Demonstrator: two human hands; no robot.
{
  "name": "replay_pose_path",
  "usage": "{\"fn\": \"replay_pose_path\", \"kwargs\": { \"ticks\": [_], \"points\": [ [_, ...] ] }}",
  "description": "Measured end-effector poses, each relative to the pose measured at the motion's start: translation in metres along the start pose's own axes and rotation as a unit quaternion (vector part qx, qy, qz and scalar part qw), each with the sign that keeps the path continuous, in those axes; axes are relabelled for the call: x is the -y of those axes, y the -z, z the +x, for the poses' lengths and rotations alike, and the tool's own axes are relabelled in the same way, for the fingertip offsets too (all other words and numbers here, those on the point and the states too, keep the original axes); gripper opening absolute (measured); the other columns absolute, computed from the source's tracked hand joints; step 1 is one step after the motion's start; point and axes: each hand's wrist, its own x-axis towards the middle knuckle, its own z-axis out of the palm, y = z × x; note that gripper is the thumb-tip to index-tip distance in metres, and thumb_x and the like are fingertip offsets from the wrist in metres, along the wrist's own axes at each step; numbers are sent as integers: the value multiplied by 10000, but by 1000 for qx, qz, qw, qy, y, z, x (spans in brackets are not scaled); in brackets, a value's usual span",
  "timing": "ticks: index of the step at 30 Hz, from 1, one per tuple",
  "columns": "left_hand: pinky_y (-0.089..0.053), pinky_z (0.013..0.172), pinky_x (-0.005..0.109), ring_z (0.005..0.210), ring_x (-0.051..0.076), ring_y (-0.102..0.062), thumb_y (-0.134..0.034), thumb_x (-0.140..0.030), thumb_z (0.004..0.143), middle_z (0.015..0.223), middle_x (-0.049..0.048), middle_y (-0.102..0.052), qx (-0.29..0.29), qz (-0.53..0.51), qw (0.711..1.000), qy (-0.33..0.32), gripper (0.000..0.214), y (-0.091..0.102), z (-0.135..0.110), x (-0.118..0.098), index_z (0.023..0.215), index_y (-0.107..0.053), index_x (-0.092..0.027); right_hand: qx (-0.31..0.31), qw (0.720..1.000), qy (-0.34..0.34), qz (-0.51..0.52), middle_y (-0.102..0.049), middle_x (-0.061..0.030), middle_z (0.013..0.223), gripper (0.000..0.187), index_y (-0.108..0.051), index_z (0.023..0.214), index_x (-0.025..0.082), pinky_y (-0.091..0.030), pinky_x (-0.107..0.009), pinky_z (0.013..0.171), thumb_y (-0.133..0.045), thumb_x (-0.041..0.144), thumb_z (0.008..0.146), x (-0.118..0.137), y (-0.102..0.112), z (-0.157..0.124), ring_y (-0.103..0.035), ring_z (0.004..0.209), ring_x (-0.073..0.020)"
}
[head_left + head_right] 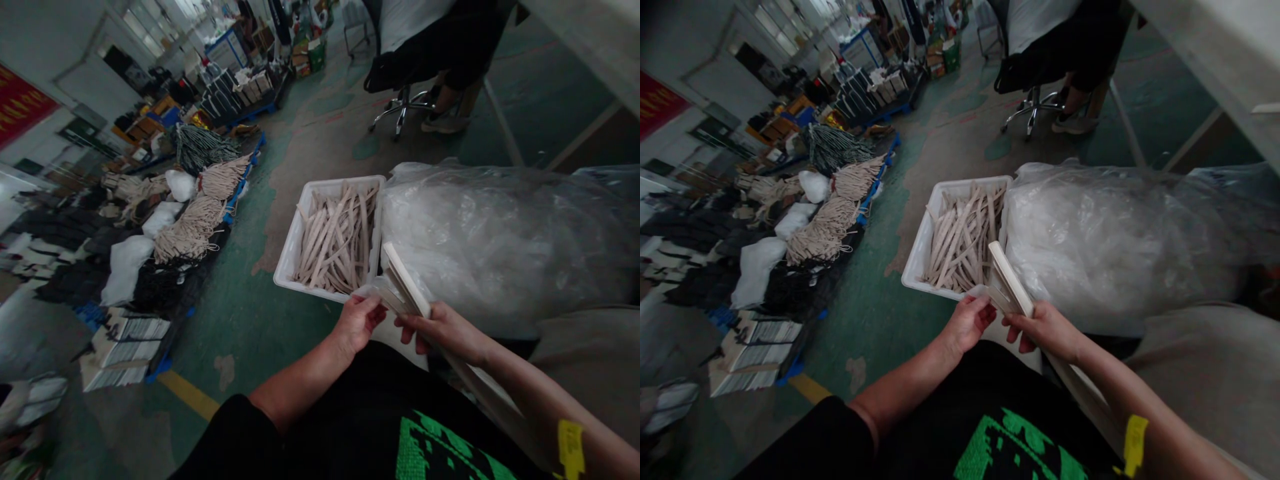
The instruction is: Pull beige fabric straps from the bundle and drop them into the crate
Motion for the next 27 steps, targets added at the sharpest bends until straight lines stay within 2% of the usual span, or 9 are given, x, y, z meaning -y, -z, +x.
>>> {"fn": "replay_pose_path", "kwargs": {
  "ticks": [3,5,10,13,19,24,27],
  "points": [
    [-465,626,240,603,100,-611,-1016,-427,419,696,-7,-692,42,-6,999,-4,545,-4,-12,6,760,-701,-141,2,1000,0,-21,-639,-58,493,692,-755,657,128,-478,-269,505,-676,815,687,7,-8,0,-568,451,-141],
    [-468,629,246,608,104,-608,-1016,-399,432,702,-2,-696,50,-8,999,-14,528,-3,-17,4,772,-708,-138,5,999,2,-32,-626,-46,480,697,-763,679,133,-480,-269,512,-664,824,691,10,-11,-4,-576,463,-148],
    [-473,650,230,649,97,-620,-1023,-315,376,738,-8,-724,-27,-42,996,-78,522,7,-20,-34,756,-701,-158,-32,996,26,-85,-675,-70,530,717,-793,723,151,-412,-259,447,-612,845,729,13,-3,-27,-548,461,-147],
    [-475,644,236,641,102,-621,-1022,-326,366,717,-10,-717,-27,-53,994,-92,523,8,-24,-51,726,-680,-163,-46,993,34,-100,-662,-70,506,728,-777,663,168,-373,-260,416,-566,857,767,24,-5,-38,-505,428,-136],
    [-493,702,247,714,114,-654,-1009,-347,454,821,8,-746,39,-51,995,-80,502,-14,-43,-49,827,-731,-161,-83,990,78,-84,-683,-81,527,711,-755,648,173,-485,-269,502,-580,856,739,59,-26,-36,-614,488,-169],
    [-469,651,231,659,102,-624,-1009,-386,430,727,-6,-719,21,-27,986,-164,463,-13,-44,-66,723,-721,-170,-75,992,66,-81,-715,-100,569,756,-783,713,168,-523,-283,530,-565,892,721,56,-20,-45,-655,532,-195],
    [-469,654,245,660,109,-617,-1001,-378,465,740,7,-721,35,1,986,-161,434,-12,-44,-61,732,-735,-164,-97,989,65,-91,-700,-99,549,783,-762,665,181,-526,-294,520,-530,927,714,54,-21,-45,-648,513,-200]
  ]
}}
